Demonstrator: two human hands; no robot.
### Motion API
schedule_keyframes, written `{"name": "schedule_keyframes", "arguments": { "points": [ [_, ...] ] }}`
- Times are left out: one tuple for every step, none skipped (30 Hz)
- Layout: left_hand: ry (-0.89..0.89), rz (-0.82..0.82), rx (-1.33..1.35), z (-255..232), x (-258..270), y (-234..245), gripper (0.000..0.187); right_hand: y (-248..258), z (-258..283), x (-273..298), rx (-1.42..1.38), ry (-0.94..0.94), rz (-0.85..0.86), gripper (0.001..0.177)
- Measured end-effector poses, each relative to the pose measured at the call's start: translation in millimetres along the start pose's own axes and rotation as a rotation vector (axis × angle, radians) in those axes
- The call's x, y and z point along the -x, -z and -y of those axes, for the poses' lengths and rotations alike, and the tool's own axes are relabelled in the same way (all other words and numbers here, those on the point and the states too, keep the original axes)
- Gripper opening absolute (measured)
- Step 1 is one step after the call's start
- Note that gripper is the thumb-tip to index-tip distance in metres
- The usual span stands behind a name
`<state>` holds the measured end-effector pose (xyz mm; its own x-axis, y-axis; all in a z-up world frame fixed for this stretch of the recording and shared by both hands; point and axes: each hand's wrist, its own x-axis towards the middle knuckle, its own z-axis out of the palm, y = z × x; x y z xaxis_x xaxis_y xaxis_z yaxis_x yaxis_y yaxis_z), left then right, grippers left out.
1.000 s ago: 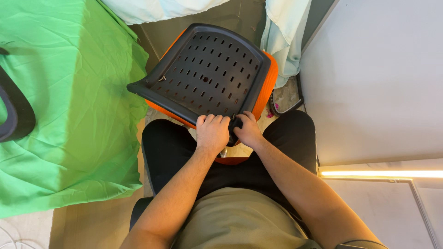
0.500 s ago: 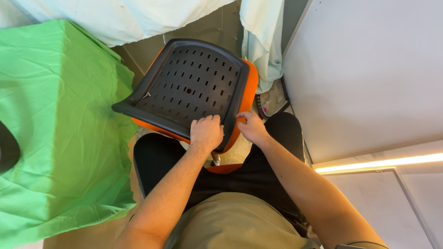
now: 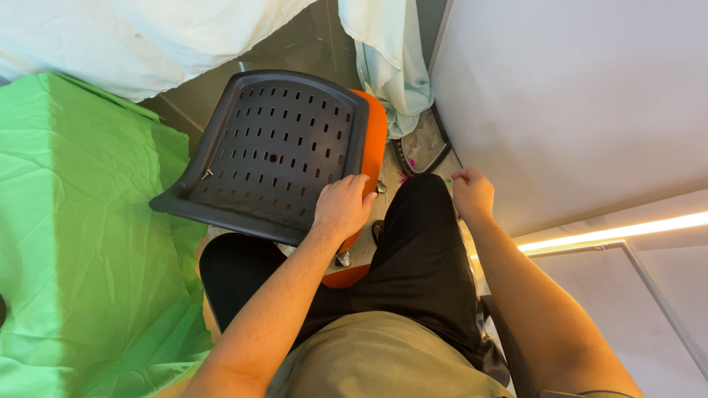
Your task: The person uses a screwdriver to tighten screws on the underside of an orange and black plastic chair seat. The person holds the chair seat between their legs and works on multiple screws in sequence.
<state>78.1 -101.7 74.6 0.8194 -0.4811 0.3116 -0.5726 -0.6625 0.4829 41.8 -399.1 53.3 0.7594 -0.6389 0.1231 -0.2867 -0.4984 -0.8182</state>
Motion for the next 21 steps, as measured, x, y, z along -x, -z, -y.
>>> {"name": "schedule_keyframes", "arguments": {
  "points": [
    [-0.005, 0.006, 0.001, -1.8, -2.9, -0.9, 0.042, 2.6, -16.2, -4.0, -0.03, -0.117, 0.029, 0.02],
    [-0.008, 0.013, 0.007, -4.7, -5.6, -2.7, 0.041, 6.6, -33.5, -7.6, 0.01, -0.089, 0.004, 0.021],
    [-0.011, 0.02, 0.013, -7.7, -7.4, -4.1, 0.04, 9.5, -50.1, -12.0, 0.05, -0.062, -0.02, 0.022],
    [-0.017, 0.036, 0.03, -10.0, -9.0, -3.9, 0.037, 10.4, -66.5, -15.9, 0.086, -0.031, -0.044, 0.023],
    [-0.022, 0.051, 0.048, -12.8, -10.0, -3.8, 0.033, 11.7, -81.8, -21.3, 0.059, -0.089, -0.04, 0.023],
    [-0.028, 0.066, 0.068, -16.3, -12.5, -4.2, 0.029, 13.6, -97.1, -26.7, 0.033, -0.147, -0.038, 0.024],
    [-0.05, 0.046, 0.084, -20.7, -14.9, -5.1, 0.029, 16.1, -111.5, -32.2, 0.008, -0.204, -0.036, 0.024],
    [-0.071, 0.024, 0.095, -23.4, -16.7, -4.3, 0.029, 14.7, -123.6, -38.0, 0.013, -0.211, 0.003, 0.026],
    [-0.091, 0.001, 0.106, -24.4, -19.0, -2.7, 0.03, 12.7, -135.0, -42.1, 0.017, -0.218, 0.041, 0.028],
    [-0.108, -0.011, 0.112, -25.7, -22.3, -2.5, 0.031, 14.2, -144.4, -48.5, 0.032, -0.22, 0.081, 0.03],
    [-0.124, -0.023, 0.118, -25.8, -26.0, -2.3, 0.033, 14.5, -153.2, -52.7, 0.056, -0.216, 0.105, 0.032],
    [-0.139, -0.037, 0.126, -27.1, -29.4, -3.5, 0.035, 17.2, -161.2, -57.4, 0.084, -0.21, 0.13, 0.033],
    [-0.135, -0.044, 0.141, -27.7, -33.3, -4.5, 0.036, 19.2, -168.1, -60.9, 0.112, -0.205, 0.154, 0.035],
    [-0.134, -0.047, 0.156, -27.5, -38.0, -4.7, 0.037, 21.0, -173.7, -62.8, 0.096, -0.226, 0.166, 0.036],
    [-0.133, -0.051, 0.171, -28.3, -43.1, -5.3, 0.039, 22.9, -178.1, -65.3, 0.079, -0.246, 0.178, 0.037],
    [-0.13, -0.032, 0.165, -28.2, -47.3, -5.2, 0.039, 19.8, -183.4, -64.2, 0.053, -0.272, 0.191, 0.039],
    [-0.127, -0.014, 0.158, -29.2, -52.0, -6.1, 0.039, 17.3, -188.1, -65.0, 0.078, -0.264, 0.194, 0.04],
    [-0.123, 0.007, 0.153, -30.3, -56.1, -8.2, 0.039, 15.2, -193.3, -65.2, 0.105, -0.258, 0.198, 0.041],
    [-0.136, 0.003, 0.151, -31.2, -60.1, -10.4, 0.04, 13.2, -198.2, -66.2, 0.133, -0.251, 0.201, 0.042],
    [-0.147, -0.003, 0.151, -33.1, -63.5, -13.1, 0.04, 13.1, -202.9, -68.4, 0.17, -0.236, 0.206, 0.043],
    [-0.158, -0.008, 0.152, -35.1, -66.4, -15.7, 0.041, 13.4, -207.7, -70.1, 0.206, -0.22, 0.211, 0.044]
  ]
}}
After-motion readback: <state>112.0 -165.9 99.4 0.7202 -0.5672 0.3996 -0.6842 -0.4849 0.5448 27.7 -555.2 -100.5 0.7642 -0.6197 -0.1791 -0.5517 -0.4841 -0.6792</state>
